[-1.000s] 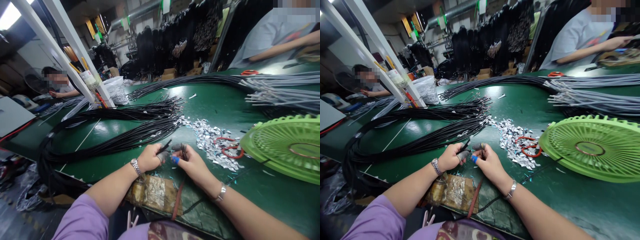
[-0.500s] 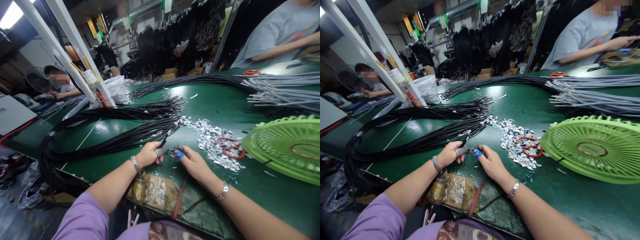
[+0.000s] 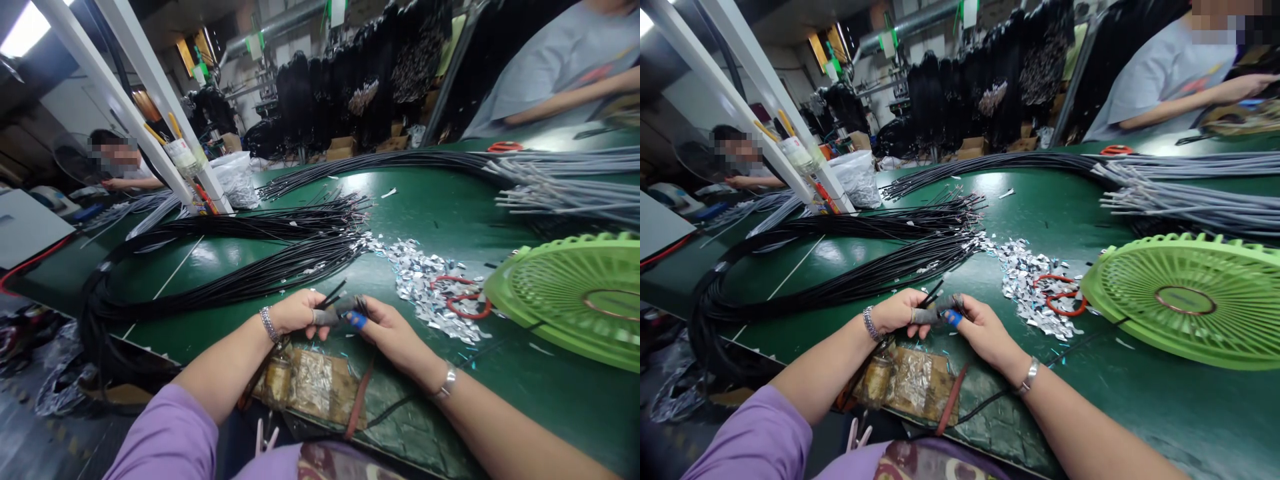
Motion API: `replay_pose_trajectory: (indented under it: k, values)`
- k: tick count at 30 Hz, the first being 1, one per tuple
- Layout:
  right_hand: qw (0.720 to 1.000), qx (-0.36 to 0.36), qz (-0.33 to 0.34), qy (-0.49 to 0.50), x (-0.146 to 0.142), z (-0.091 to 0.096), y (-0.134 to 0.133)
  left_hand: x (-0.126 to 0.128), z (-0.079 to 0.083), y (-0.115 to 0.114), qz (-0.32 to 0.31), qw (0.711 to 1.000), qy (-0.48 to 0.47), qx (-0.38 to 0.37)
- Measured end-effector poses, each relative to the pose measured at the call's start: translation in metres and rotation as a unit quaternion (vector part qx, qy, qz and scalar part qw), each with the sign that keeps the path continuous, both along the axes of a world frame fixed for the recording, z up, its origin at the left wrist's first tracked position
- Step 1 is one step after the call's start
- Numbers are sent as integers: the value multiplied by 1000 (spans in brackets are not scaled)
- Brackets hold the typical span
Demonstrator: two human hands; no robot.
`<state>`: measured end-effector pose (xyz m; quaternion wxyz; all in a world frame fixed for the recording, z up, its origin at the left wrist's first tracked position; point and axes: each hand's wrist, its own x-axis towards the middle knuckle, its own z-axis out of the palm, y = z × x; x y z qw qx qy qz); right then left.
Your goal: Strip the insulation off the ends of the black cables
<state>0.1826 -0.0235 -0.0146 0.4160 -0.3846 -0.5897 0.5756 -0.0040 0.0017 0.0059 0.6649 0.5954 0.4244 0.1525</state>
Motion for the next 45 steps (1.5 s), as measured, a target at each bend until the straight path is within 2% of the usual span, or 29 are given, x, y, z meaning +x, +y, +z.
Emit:
replay_pose_trajectory:
  k: [2, 4, 8, 10, 15, 22, 28, 33, 36, 40, 43, 45]
  values:
    - [997, -63, 7, 36, -1, -2, 0, 3, 1, -3, 54, 997, 18, 43]
    - [991, -109, 12, 73, -1, -3, 1, 4, 2, -6, 80, 992, 41, 89]
    - [983, -150, 4, 104, -2, -5, 2, 6, 3, -12, 74, 976, 70, 194]
    - [979, -166, 3, 114, -2, -6, 3, 6, 4, -13, 69, 971, 66, 219]
    - [969, -198, -3, 147, -4, -7, 2, 6, 3, -12, 63, 976, 30, 207]
    - [956, -218, -18, 193, -9, -9, 1, 7, 1, -9, 74, 989, -7, 129]
    - [954, -217, -17, 205, -12, -8, 0, 6, -4, -7, 79, 987, -29, 134]
    - [963, -189, -21, 193, -15, -9, -1, 7, -4, -7, 78, 985, -21, 149]
    - [979, -148, -31, 139, -14, -10, -1, 7, -5, -8, 66, 979, 15, 191]
    - [998, -10, -58, -5, -9, -12, 2, 7, -7, -12, 50, 938, 104, 327]
    - [985, 113, -81, -106, -6, -13, 6, 8, -8, -14, 47, 905, 159, 392]
    - [968, 161, -103, -164, -3, -13, 9, 9, -8, -15, 52, 909, 164, 380]
